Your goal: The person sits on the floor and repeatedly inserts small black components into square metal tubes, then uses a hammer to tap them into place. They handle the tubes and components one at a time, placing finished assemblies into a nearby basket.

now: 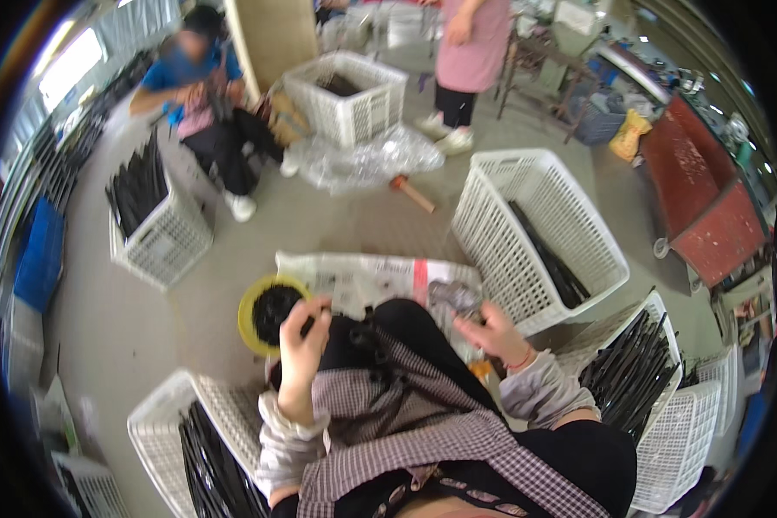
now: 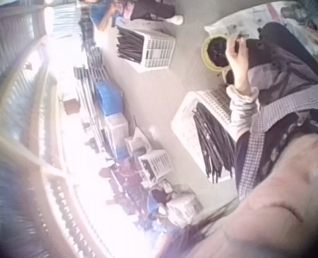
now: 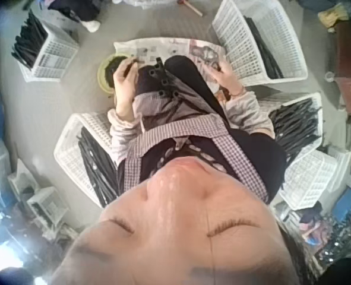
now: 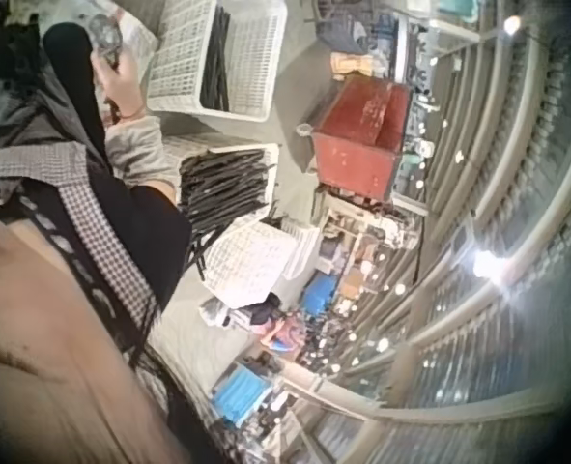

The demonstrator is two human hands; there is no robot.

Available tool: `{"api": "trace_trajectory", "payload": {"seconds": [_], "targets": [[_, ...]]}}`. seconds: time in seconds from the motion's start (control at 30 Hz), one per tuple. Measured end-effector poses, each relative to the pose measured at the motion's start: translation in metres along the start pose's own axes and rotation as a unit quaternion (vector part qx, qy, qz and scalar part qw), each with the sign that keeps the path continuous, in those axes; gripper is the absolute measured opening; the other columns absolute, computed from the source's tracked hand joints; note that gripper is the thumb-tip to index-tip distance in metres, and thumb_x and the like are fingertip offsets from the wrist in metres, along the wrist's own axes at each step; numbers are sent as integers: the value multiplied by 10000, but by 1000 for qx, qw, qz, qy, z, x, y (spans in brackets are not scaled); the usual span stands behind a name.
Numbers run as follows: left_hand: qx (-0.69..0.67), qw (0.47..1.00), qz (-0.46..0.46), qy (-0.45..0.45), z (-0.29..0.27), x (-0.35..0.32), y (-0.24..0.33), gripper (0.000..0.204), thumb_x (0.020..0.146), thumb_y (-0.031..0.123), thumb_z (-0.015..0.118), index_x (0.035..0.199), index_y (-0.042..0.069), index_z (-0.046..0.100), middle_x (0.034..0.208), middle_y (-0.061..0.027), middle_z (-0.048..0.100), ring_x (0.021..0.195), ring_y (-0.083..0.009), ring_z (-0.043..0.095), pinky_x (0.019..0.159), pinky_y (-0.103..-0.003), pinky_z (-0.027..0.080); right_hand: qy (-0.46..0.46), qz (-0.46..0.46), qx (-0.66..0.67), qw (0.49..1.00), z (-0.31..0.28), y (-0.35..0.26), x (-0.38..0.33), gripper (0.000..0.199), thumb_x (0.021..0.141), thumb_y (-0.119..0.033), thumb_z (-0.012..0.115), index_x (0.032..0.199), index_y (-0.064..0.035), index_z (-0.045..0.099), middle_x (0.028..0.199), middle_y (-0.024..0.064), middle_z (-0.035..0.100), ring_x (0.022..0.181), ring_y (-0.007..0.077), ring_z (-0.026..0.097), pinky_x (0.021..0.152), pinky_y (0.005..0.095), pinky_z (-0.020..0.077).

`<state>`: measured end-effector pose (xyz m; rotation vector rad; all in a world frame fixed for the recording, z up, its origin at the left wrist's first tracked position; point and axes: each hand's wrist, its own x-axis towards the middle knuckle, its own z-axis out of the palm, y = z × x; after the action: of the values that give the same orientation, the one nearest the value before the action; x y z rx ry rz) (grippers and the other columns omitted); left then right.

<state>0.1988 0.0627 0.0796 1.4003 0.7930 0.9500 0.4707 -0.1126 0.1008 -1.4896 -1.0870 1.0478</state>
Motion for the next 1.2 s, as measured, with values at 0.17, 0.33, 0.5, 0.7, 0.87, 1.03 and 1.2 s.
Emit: {"api": "trace_trajectory", "payload": {"seconds": [0.17,0.33,0.5,0.7,0.87,1.03,1.2], "targets": [[68,995,65,-15,-5,-2,8,224,844,-39,623,1068,-28,637,939,-68,642,822,-139,590,796,-252,469,19,9,-58,998,2,19,-15,241,884,-183,670,1007,9,593,703,-5,539,616,77,428,558,254,385],[90,994,60,-7,2,-2,18,241,789,-22,697,1025,-27,654,951,-80,678,916,-159,621,851,-274,472,8,27,-85,996,-1,30,-26,274,873,-206,682,995,20,587,694,-7,527,615,66,429,551,253,378],[190,970,131,-70,10,9,30,276,763,-49,701,1033,-13,662,929,-56,669,867,-136,606,803,-259,474,14,46,-93,994,-2,30,-24,304,869,-223,690,1002,28,581,680,-5,520,591,70,423,538,256,374],[260,944,171,-111,24,19,47,275,740,-45,713,1010,-14,675,925,-100,670,826,-208,633,755,-282,496,16,70,-82,994,-6,38,-21,390,864,-221,694,1104,62,575,782,52,614,683,96,504,634,274,442],[288,930,171,-149,27,26,53,271,744,-47,706,1011,-10,679,945,-116,672,828,-246,652,743,-307,512,7,89,-62,994,-11,51,-19,473,865,-214,696,1201,83,547,941,111,668,818,118,561,763,280,473],[298,923,160,-186,29,30,55,257,752,-64,686,1004,-14,681,959,-117,678,854,-260,660,761,-315,517,6,108,-5,994,-10,53,-18,482,880,-201,684,1236,83,524,1017,99,657,893,121,568,811,272,466],[302,907,170,-241,22,37,52,312,768,-82,654,1071,-10,671,999,-120,691,877,-254,664,784,-310,521,3,99,-16,995,-11,58,-18,474,878,-184,687,1235,81,523,1023,100,657,909,122,570,817,275,465]]}}
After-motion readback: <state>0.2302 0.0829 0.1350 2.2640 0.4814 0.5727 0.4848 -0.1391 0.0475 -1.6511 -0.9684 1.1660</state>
